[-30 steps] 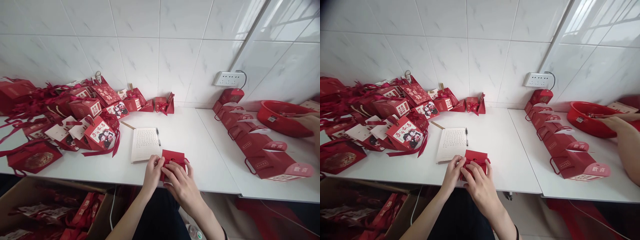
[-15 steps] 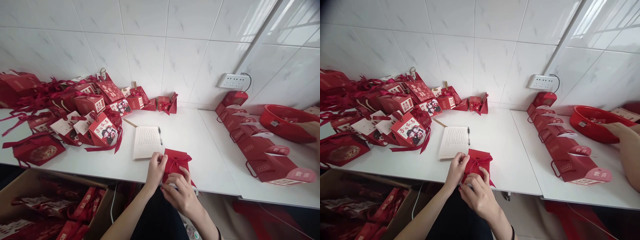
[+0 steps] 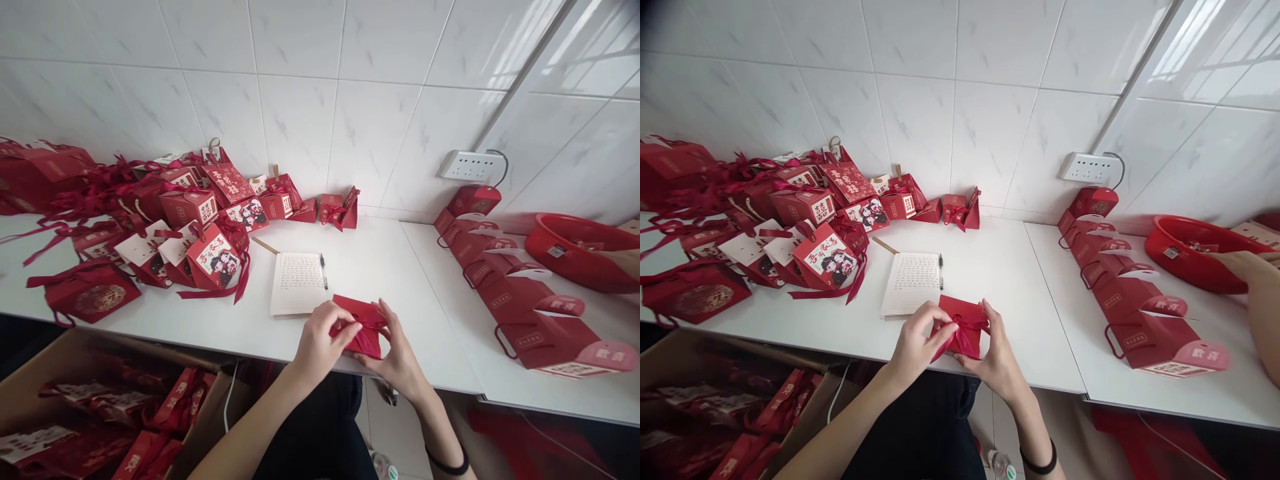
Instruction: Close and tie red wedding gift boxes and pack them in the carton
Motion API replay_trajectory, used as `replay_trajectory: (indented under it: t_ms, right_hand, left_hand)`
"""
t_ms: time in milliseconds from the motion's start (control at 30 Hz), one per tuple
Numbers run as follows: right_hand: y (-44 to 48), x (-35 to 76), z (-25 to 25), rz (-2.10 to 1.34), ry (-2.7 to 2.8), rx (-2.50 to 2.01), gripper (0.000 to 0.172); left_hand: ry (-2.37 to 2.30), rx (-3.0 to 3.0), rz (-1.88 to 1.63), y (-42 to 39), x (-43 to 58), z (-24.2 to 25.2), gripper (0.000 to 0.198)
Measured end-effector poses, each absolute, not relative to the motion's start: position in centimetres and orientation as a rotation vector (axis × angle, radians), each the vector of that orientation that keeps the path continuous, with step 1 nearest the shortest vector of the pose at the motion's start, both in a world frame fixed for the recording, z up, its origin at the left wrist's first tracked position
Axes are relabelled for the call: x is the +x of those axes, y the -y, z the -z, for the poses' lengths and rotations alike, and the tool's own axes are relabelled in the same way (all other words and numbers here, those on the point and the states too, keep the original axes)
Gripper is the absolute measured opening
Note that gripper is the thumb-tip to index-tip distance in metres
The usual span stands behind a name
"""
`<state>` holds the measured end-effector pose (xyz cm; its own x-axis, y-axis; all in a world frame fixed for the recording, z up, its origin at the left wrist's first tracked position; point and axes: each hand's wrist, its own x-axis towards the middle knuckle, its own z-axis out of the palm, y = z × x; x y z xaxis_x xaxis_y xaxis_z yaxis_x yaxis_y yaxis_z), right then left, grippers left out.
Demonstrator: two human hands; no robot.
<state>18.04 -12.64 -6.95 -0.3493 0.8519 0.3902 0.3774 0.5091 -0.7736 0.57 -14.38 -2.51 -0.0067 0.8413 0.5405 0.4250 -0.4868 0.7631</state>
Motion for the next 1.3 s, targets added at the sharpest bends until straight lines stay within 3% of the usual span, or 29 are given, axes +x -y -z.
replay_trajectory:
  t_ms: [100,233,333,433,533,633,767,833,967,1300]
  right_hand:
    - [13.1,17.7,6.5,-0.574,1.800,-0.931,0.083]
    - [13.5,17.9,5.2,-0.464,1.761,-0.829,0.085]
    - [13.8,17.9,4.4,-0.507,1.757,-0.843,0.088]
    - [14.0,17.3,3.6,-0.708,1.742,-0.881,0.088]
    - [13.6,16.1,2.9,-0.956,1.785,-0.829,0.088]
    - [12.7,14.9,3.1,-1.124,1.733,-0.724,0.078]
    - [11.3,14.3,5.8,-1.009,1.646,-1.021,0.055]
    - [10.8,14.3,7.5,-0.925,1.682,-1.169,0.048]
    - [10.4,14.8,9.6,-0.916,1.835,-1.291,0.040]
    - [10.3,15.6,8.8,-0.983,1.925,-1.542,0.047]
  left_hand:
    - [-1.137,2.410,-1.694,15.7,1.1,2.0,0.005]
    - [-0.948,2.609,-1.711,17.1,0.5,1.2,0.021]
    - [-0.975,2.358,-1.625,17.4,-1.5,0.2,0.052]
    - [-1.187,2.071,-1.163,16.8,-3.9,-0.9,0.090]
    - [-1.233,1.819,-0.890,16.0,-6.0,-1.5,0.100]
    - [-1.239,1.456,-1.046,15.8,-7.8,-1.6,0.094]
    - [-1.142,0.691,-1.212,17.3,-10.9,-2.3,0.058]
    - [-1.063,0.360,-1.230,18.7,-12.5,-2.9,0.051]
    - [-0.998,0.079,-1.345,22.4,-14.8,-3.6,0.050]
    - [-0.974,-0.127,-1.625,32.6,-16.7,-1.4,0.057]
